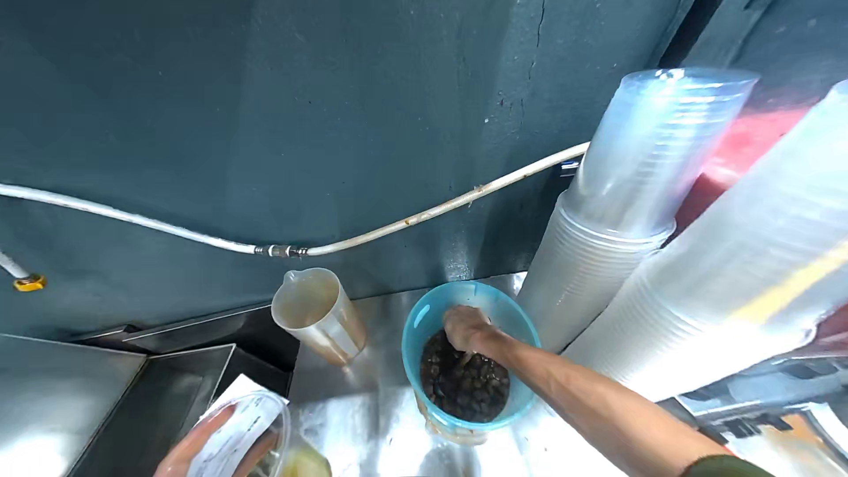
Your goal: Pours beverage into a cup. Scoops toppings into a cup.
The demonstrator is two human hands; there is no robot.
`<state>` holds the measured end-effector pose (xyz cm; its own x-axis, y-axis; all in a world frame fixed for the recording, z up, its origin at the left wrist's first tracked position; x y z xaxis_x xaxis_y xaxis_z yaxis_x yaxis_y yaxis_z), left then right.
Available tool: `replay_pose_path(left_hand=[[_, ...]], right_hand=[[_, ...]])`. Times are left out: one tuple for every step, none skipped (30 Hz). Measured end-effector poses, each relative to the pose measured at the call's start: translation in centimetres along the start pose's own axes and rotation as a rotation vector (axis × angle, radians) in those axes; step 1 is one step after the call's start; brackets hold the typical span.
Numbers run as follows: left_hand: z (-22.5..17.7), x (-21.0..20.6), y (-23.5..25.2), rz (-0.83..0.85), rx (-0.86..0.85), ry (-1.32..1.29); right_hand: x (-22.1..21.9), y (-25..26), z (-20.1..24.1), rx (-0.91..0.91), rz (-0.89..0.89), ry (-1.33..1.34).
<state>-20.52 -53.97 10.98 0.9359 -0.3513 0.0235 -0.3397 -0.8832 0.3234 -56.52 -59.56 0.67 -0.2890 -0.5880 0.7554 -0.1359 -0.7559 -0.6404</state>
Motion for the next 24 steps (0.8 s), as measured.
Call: replay_pose_path(left_hand=[[0.9,0.2,0.0,0.012,-0.012,-0.013],[1.8,0.4,0.1,0.026,-0.025,-0.017],[2.5,0.6,0.1,0.032,-0.035,-0.030],[2.8,0.5,0.2,0.036,-0.038,-0.029],[2.8,0.2,0.3,0.036,-0.036,-0.018],[2.6,0.0,0.2,0.030,-0.029,-0.009],[2.0,-0.4,0.2,0.026,-0.004,0.014],[1.7,-0.7,0.1,0.014,0.024,0.029],[1.6,-0.8,0.1,-0.004,0.044,0.029],[1.5,-0.9,0.2,-0.018,0.057,0.024],[1.5,-1.0,0.2,-0.026,0.063,0.019],[1.4,-1.0,0.2,-0.027,0.068,0.015],[1.4,-1.1,0.2,-0.023,0.065,0.007],[1.3,-1.1,0.2,-0.016,0.059,-0.001],[1.2,-1.1,0.2,-0.006,0.050,0.003],[1.1,-1.0,0.2,0.002,0.045,0.006],[1.0,-0.9,0.2,0.007,0.042,0.005],[1.2,-0.6,0.1,0.008,0.039,0.006],[1.4,-0.4,0.0,0.009,0.035,0.005],[1.5,-0.2,-0.1,0.007,0.034,0.008],[1.7,-0.1,-0.1,0.003,0.035,0.012],[1.9,-0.1,-0.1,0.002,0.034,0.021],[2.0,-0.2,-0.1,0.000,0.036,0.033],[2.0,-0.2,-0.2,-0.008,0.043,0.048]], right_hand=[[0.1,0.4,0.1,0.010,-0.009,0.029],[0.3,0.5,0.1,0.009,-0.019,0.051],[0.5,0.3,0.0,0.003,-0.034,0.066],[0.7,-0.1,-0.2,-0.006,-0.049,0.074],[0.9,-0.6,-0.4,-0.018,-0.061,0.069],[1.1,-1.1,-0.5,-0.021,-0.067,0.049],[1.1,-1.5,-0.6,-0.021,-0.071,0.025],[1.1,-1.8,-0.6,-0.022,-0.075,0.008],[1.2,-2.0,-0.8,-0.025,-0.076,0.005],[1.4,-2.3,-0.8,-0.033,-0.075,0.011],[1.7,-2.5,-0.9,-0.044,-0.078,0.019],[2.0,-2.8,-1.1,-0.053,-0.080,0.029],[2.2,-3.0,-1.3,-0.058,-0.088,0.041],[2.4,-3.1,-1.7,-0.062,-0.099,0.051],[2.5,-3.1,-2.1,-0.064,-0.111,0.064],[2.6,-3.1,-2.5,-0.065,-0.122,0.075],[2.6,-3.0,-2.7,-0.059,-0.129,0.080],[2.5,-2.8,-3.0,-0.048,-0.133,0.085],[2.3,-2.6,-3.3,-0.035,-0.136,0.094],[2.1,-2.4,-3.5,-0.021,-0.130,0.100],[1.9,-2.2,-3.7,-0.008,-0.126,0.107],[1.8,-2.1,-4.0,0.000,-0.129,0.122],[1.7,-2.1,-4.3,0.006,-0.133,0.144],[1.6,-2.0,-4.7,0.014,-0.144,0.183]])
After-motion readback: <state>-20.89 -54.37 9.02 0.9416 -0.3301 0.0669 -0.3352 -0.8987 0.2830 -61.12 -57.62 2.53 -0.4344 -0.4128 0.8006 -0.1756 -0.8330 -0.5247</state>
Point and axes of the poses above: each hand's wrist, its own y-axis towards the middle knuckle, its own x-axis out of the back of the hand, z = x × y, the point moved 4 cm from there along y, towards the middle knuckle
